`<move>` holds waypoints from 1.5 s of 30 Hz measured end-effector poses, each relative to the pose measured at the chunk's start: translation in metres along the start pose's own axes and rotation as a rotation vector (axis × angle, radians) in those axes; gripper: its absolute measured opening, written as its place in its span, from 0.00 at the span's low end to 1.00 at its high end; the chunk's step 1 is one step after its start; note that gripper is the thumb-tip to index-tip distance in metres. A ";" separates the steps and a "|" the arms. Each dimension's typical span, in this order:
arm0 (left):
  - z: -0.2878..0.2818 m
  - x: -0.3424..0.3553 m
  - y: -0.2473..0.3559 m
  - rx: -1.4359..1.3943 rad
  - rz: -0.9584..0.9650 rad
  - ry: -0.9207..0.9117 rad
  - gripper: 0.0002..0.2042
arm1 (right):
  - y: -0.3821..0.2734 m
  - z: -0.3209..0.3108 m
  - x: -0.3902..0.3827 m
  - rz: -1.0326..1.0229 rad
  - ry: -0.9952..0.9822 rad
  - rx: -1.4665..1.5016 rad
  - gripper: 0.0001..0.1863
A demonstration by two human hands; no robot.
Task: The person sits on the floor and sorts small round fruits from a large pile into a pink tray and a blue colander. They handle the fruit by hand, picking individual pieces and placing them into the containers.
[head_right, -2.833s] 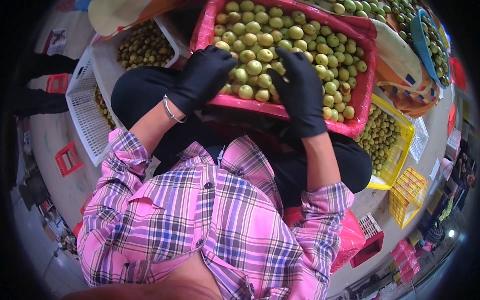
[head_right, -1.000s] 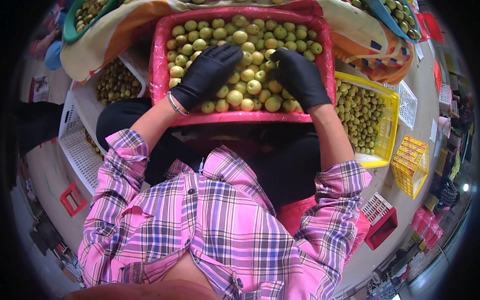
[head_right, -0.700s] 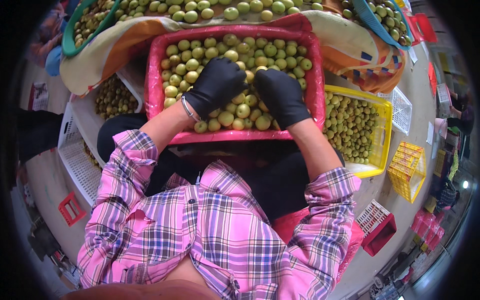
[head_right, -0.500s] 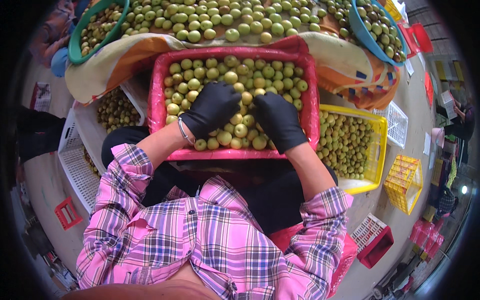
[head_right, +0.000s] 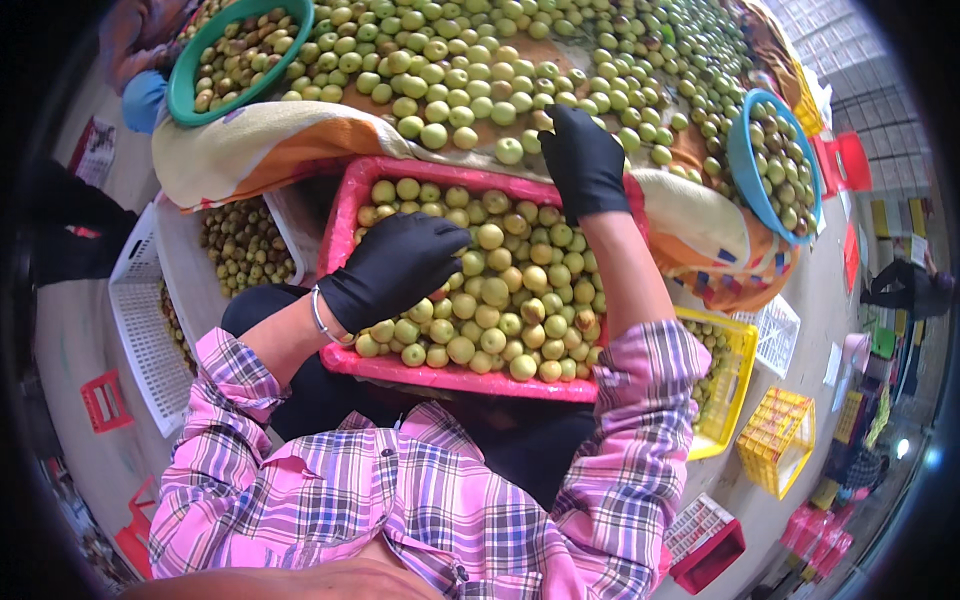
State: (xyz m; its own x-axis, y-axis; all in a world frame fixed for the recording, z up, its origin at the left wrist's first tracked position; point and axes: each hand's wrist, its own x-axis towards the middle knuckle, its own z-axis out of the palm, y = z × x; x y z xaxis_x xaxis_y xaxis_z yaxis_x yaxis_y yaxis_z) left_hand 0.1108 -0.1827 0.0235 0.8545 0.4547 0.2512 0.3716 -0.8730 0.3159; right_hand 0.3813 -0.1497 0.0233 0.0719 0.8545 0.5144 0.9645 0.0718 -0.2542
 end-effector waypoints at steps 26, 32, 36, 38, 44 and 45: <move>-0.018 0.003 -0.034 -0.044 -0.128 0.181 0.13 | 0.003 0.006 -0.129 -0.032 -0.144 0.204 0.23; -0.019 -0.001 -0.041 -0.030 -0.141 0.182 0.13 | 0.000 -0.013 -0.131 -0.049 -0.082 0.176 0.19; -0.031 -0.006 -0.031 -0.002 -0.093 0.189 0.14 | 0.038 -0.062 -0.120 0.099 0.039 0.201 0.18; -0.031 -0.010 -0.024 -0.014 -0.111 0.158 0.15 | 0.068 -0.082 -0.113 0.106 0.161 0.135 0.18; -0.052 -0.011 0.015 -0.091 -0.093 0.054 0.16 | 0.179 -0.117 -0.069 0.210 0.168 -0.168 0.21; -0.049 -0.008 0.017 -0.104 -0.089 0.026 0.16 | 0.202 -0.109 -0.067 0.297 0.098 -0.209 0.21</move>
State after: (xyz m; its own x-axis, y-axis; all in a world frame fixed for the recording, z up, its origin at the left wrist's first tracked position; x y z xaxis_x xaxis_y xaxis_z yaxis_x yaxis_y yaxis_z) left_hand 0.0924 -0.1925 0.0713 0.8096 0.5350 0.2416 0.4047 -0.8068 0.4304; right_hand 0.5994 -0.2485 0.0262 0.3703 0.7683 0.5221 0.9283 -0.2867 -0.2366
